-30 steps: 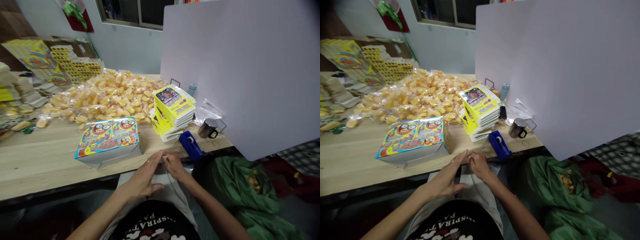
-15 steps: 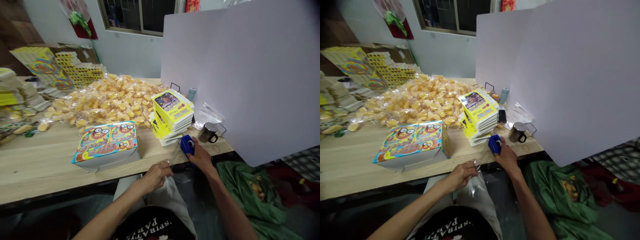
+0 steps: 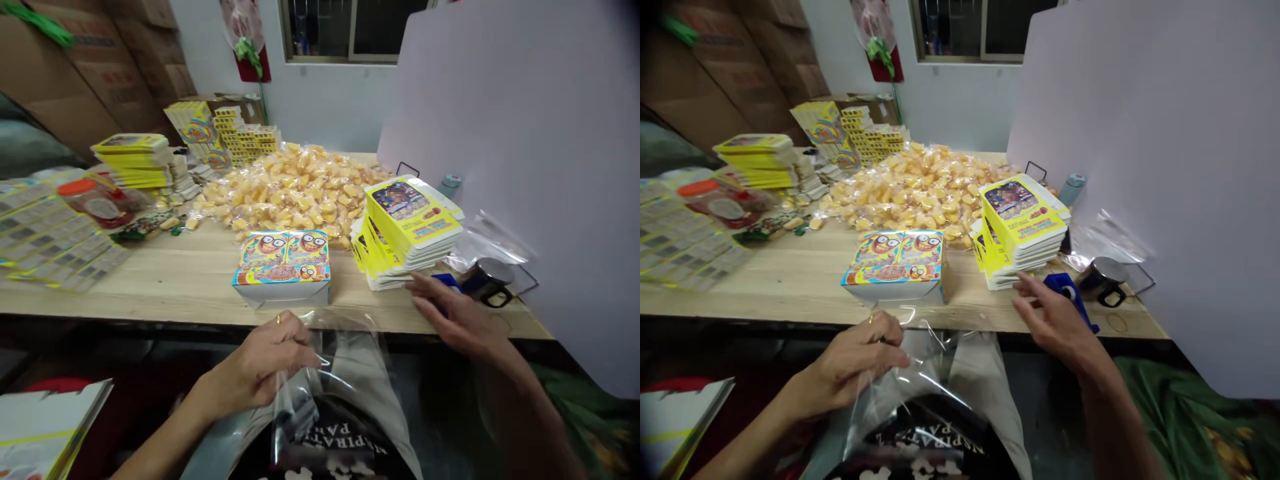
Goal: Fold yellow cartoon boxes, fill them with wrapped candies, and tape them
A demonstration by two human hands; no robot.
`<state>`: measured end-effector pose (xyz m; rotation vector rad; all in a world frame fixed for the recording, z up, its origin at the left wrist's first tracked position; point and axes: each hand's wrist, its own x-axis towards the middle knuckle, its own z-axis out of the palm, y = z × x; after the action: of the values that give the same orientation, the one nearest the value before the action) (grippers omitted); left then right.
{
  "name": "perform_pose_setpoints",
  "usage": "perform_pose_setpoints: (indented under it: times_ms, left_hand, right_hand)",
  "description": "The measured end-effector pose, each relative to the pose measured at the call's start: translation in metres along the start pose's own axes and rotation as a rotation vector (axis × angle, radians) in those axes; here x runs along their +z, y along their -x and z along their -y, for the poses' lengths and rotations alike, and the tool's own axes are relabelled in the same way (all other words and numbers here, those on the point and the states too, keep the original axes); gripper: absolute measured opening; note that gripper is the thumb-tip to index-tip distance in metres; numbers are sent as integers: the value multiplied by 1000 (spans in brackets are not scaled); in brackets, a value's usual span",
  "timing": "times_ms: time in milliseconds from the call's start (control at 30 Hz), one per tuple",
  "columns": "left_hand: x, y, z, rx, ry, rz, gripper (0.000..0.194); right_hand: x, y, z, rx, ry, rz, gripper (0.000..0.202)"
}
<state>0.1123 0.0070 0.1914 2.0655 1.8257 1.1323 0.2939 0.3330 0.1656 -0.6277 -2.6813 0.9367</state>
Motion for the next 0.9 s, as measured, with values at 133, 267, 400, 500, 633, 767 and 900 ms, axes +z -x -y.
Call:
perform_pose_setpoints:
  times_ms: [133,267,400,500,633,767,900]
  left_hand:
    - [-4,12,-27,79,-44,-38,27]
    - [-14,22,-64,94,-34,-178,19]
    - [-18,32,-81,-3,-106,-282,15]
    - [-17,40,-67,100,-246,-148,17]
    - [1,53,-23,94,-407,57,23]
    - [37,64,15,-3,-475,98,26]
    - [50,49,11,117,-424,169,16]
  right_hand:
    - [42,-22,30,4,-335,309,81]
    - [95,-31,50,112,-546,593,85]
    - [106,-21,69,190,-854,958,69]
    - [89,-23,73,182,-1056,1082,70]
    - [65,-44,69,151,-1062,1063,88]
    - [70,-56,71,24,-561,935,81]
    - [76,-49,95,-422,-341,844,74]
